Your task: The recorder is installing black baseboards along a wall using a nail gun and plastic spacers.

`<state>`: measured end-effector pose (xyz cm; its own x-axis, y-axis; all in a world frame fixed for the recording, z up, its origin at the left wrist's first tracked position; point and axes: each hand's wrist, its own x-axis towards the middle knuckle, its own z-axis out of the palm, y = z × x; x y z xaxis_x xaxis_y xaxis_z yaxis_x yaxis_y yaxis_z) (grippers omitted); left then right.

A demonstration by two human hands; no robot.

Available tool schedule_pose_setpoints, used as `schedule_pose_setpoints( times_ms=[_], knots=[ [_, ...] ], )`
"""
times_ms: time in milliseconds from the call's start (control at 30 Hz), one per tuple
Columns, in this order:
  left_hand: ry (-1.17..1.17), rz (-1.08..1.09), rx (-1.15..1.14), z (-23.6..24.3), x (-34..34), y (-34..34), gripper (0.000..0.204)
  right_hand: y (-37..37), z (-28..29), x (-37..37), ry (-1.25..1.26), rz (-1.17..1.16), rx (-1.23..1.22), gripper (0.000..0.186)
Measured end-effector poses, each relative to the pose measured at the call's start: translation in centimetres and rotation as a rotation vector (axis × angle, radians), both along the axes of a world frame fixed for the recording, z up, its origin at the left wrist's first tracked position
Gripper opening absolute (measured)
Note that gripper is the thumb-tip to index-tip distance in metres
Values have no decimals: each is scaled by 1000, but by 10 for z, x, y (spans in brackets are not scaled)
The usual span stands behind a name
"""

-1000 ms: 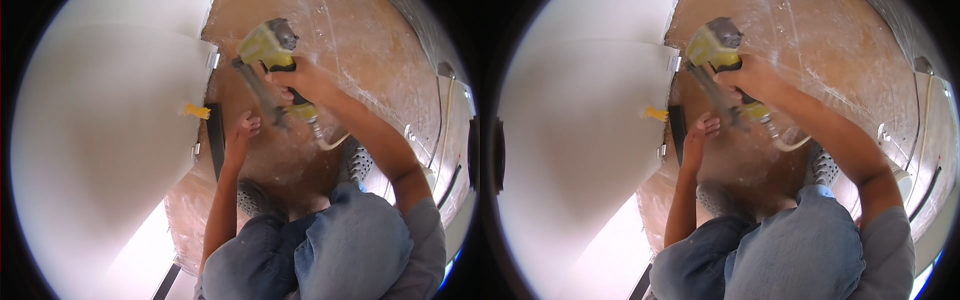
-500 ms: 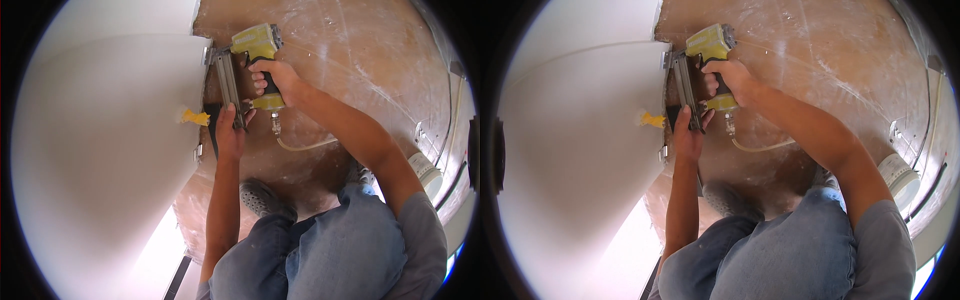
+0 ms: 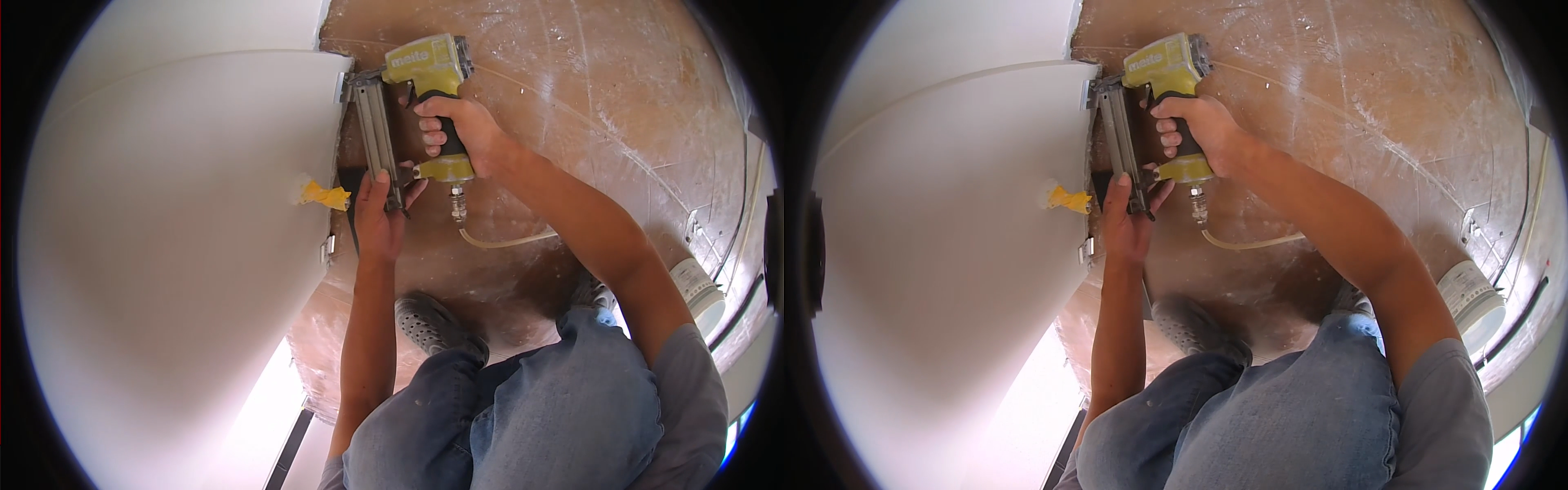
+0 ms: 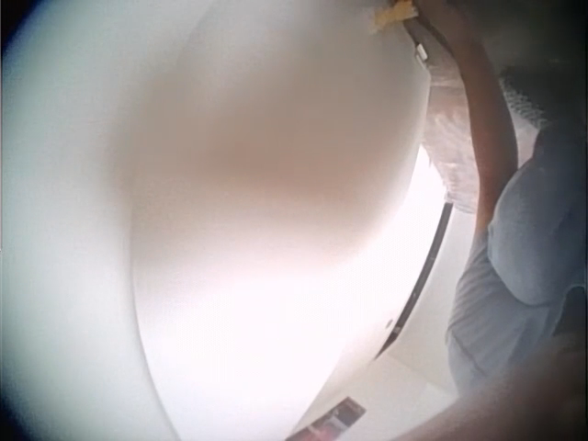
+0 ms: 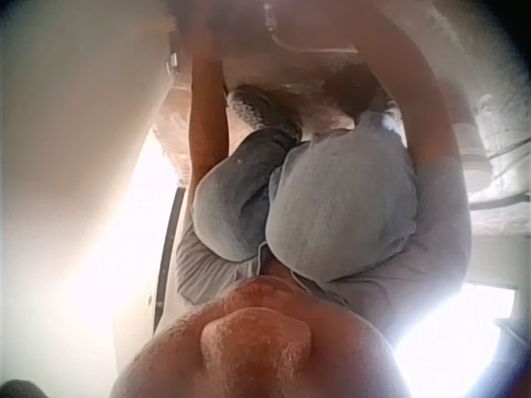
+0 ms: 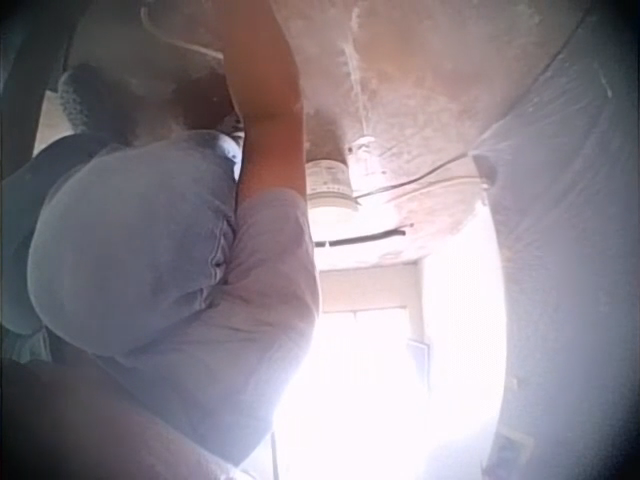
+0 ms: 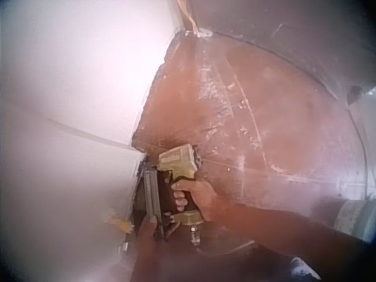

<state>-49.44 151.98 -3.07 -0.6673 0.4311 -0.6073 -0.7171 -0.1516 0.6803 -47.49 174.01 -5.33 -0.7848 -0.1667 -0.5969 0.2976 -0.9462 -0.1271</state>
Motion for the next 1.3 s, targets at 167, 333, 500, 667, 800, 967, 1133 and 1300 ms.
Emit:
schedule_pose_setpoints(
  times_ms=[167, 333, 500, 667, 800, 967, 1133, 1300],
  knots=[
    [-9, 27, -3, 3, -1, 2, 27, -1, 2, -1, 25, 10, 80, 13],
    [-7, 14, -13, 2, 1, 2, 29, -1, -1, -1, -13, 15, 56, 14],
    [-23, 61, -8, -1, 3, 1, 30, -7, 2, -1, -63, -5, 84, 13],
    [-118, 110, -35, -13, 0, -9, 30, -19, 16, -7, -181, -48, 284, 16],
    [-160, 104, 0, -12, 1, -6, 30, -15, 9, -8, -146, -36, 319, 16],
    [-45, 19, -85, -3, 5, -11, 31, -13, 8, 14, -27, -97, 160, 13],
    [13, 18, -74, 4, 19, -13, 31, -16, -1, 15, 53, -39, 220, 25],
    [-44, 30, -49, 3, 12, -15, 31, -15, 4, 8, -30, -9, 151, 24]
  ],
)
